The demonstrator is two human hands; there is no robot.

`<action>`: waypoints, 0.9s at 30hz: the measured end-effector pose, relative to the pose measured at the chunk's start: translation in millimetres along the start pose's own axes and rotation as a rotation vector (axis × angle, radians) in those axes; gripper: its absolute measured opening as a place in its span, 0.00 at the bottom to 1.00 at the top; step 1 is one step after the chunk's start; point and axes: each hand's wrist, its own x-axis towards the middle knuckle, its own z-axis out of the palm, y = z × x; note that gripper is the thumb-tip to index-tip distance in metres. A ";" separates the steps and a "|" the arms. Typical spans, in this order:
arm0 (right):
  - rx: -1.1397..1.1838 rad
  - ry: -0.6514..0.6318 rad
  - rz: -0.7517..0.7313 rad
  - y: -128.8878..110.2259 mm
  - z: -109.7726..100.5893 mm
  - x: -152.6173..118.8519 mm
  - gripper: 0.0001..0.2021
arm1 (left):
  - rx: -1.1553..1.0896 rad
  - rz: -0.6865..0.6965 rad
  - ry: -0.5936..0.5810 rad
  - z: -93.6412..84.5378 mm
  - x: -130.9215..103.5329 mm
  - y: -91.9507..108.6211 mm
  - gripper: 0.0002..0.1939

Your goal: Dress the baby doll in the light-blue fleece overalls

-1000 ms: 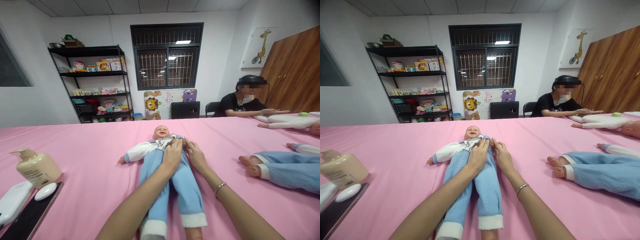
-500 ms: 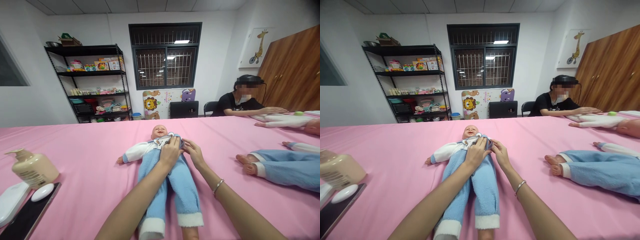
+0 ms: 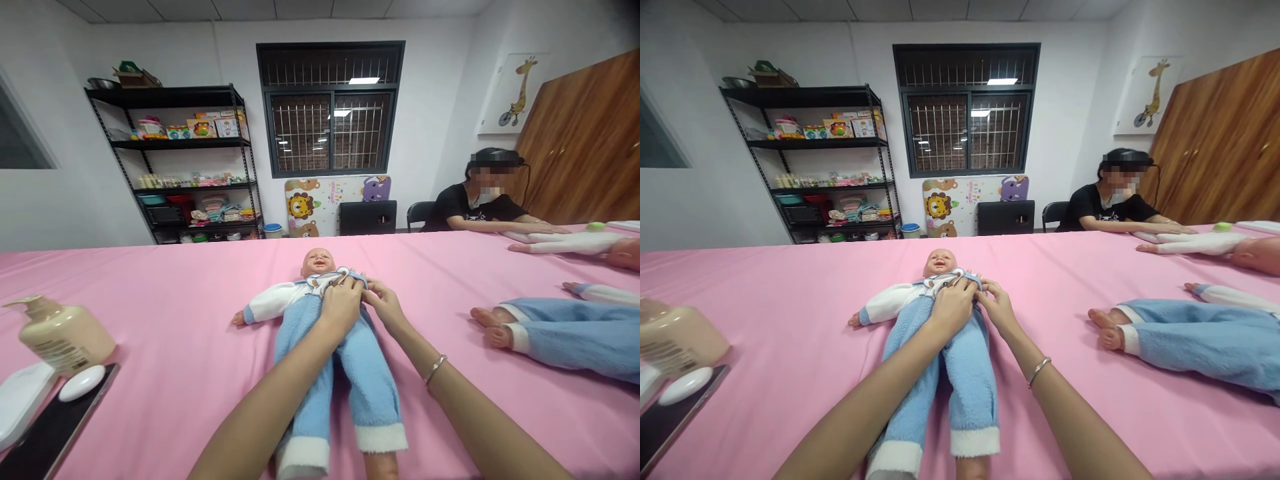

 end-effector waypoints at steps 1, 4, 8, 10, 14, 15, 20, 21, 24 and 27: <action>0.035 -0.041 0.031 -2.8 -0.5 -0.8 0.17 | 0.038 -0.044 -0.010 -0.7 1.2 1.1 0.20; 0.116 -0.121 0.101 -12.8 1.4 -4.9 0.18 | 0.110 -0.134 -0.023 -2.0 4.5 3.8 0.21; 0.132 -0.130 0.154 -20.9 7.5 -9.9 0.20 | 0.142 -0.152 0.005 0.2 6.6 4.0 0.21; 0.117 -0.127 0.141 -22.2 9.3 -10.9 0.20 | 0.151 -0.142 0.022 2.4 6.4 2.3 0.20; 0.090 -0.091 0.119 -23.9 10.1 -11.3 0.22 | 0.071 -0.042 0.062 5.7 3.8 -3.1 0.20; 0.091 -0.079 0.117 -24.3 10.2 -11.2 0.22 | 0.051 -0.018 0.073 5.6 3.1 -3.7 0.20; 0.154 -0.063 0.146 -23.4 11.2 -11.8 0.23 | 0.068 -0.090 -0.014 -2.5 4.0 3.2 0.19; 0.169 -0.069 0.149 -22.9 11.2 -12.2 0.22 | 0.078 -0.131 -0.055 -5.1 5.0 5.3 0.18; 0.168 -0.090 0.146 -21.1 10.3 -12.6 0.21 | 0.082 -0.215 -0.155 -11.8 8.4 8.1 0.15; 0.091 -0.069 0.163 -18.5 8.1 -8.9 0.22 | 0.050 -0.208 -0.193 -17.1 10.9 5.0 0.12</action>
